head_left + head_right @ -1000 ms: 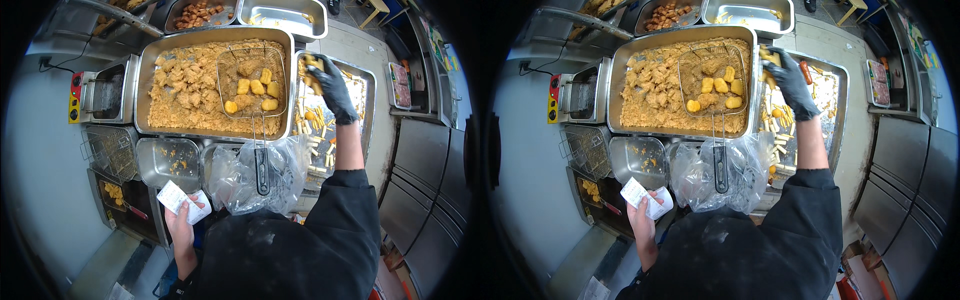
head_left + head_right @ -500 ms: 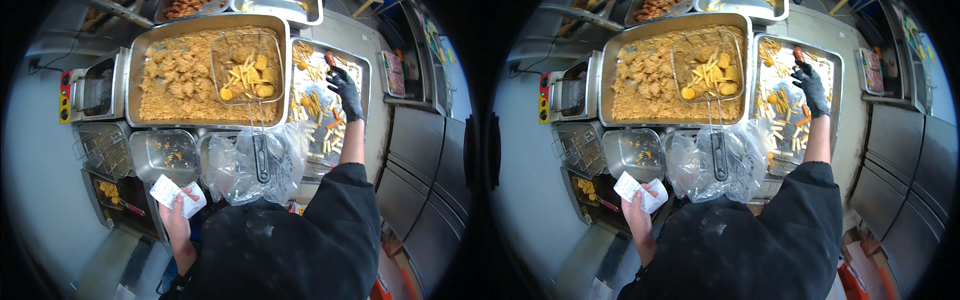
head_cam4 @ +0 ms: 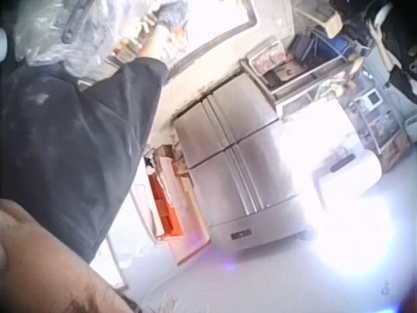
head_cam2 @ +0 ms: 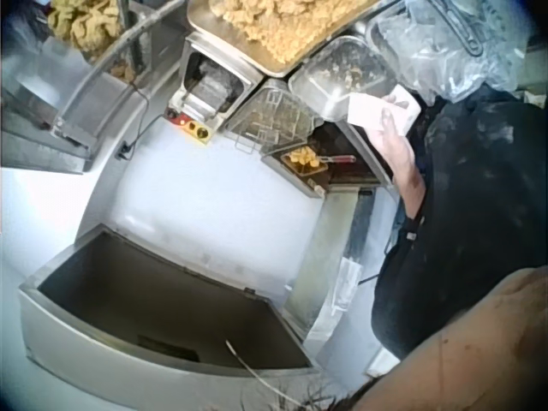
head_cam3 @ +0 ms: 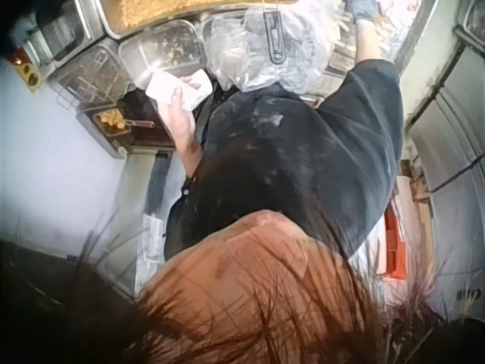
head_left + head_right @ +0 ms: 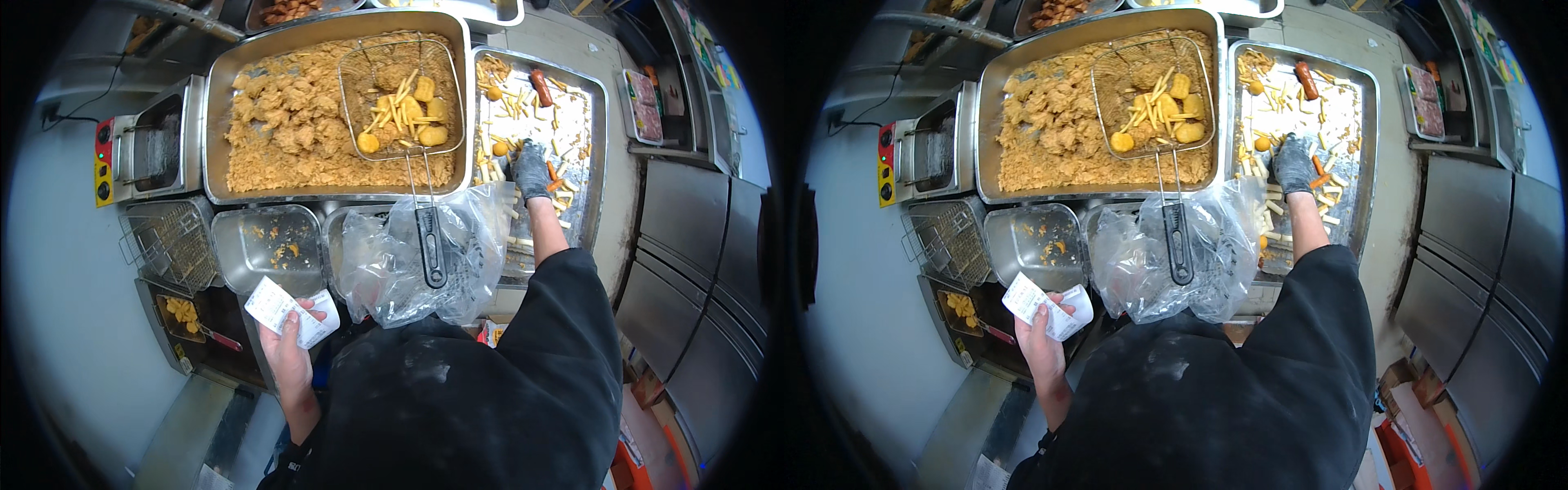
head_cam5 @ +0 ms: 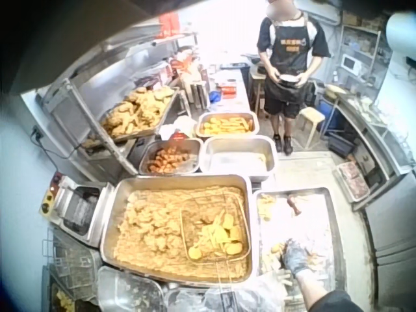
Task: The person assembles a fried chicken meal by placing chicken nuggets, french fries, and fried chicken pieces into a paper container. They then add ketchup and seasonings before closing the container and placing a receipt on top. The person also handles a deep fryer basket and transfers fried items into trays.
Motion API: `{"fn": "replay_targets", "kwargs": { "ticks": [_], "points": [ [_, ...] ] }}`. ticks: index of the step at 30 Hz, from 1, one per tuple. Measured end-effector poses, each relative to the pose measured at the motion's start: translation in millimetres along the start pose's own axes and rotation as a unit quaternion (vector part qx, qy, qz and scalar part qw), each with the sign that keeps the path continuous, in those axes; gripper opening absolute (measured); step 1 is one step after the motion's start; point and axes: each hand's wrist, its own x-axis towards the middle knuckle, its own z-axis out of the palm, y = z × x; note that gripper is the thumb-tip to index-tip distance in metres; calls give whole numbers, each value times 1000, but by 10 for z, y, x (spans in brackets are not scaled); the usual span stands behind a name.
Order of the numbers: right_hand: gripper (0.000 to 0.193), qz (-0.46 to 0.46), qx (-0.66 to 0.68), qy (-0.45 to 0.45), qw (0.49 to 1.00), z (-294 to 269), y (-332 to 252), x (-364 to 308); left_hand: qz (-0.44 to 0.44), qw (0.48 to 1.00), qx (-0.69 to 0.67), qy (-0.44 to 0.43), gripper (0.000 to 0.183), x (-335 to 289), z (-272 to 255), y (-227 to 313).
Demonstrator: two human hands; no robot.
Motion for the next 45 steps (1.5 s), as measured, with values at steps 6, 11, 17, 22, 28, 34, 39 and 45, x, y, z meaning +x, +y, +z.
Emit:
{"fn": "replay_targets", "kwargs": {
  "ticks": [6,11,17,22,28,34,39,45],
  "points": [
    [29,-56,-14,63,996,144,199,133,16,999,-23,-15,45,-34,-169,-13],
    [36,66,346,40,935,-205,146,203,27,998,-60,3,37,-69,-401,-10],
    [48,-48,566,-85,818,-1551,-1320,-409,45,994,-98,-9,40,-103,-767,-54],
    [44,-176,426,-41,887,-1614,-1900,-772,73,987,-142,-8,43,-181,-1167,-78],
    [65,-157,87,-34,983,-1038,-1996,-2033,92,970,-220,48,43,-254,-1806,-314],
    [42,-237,-95,14,967,-964,-2171,-2223,126,948,-290,26,30,-274,-2330,-548],
    [68,-283,1,134,950,-1202,-1850,-1839,154,943,-292,42,29,-364,-2559,-594],
    [57,-398,-22,159,903,-1890,-2840,-1988,180,926,-318,92,30,-500,-2677,-842]
  ]
}}
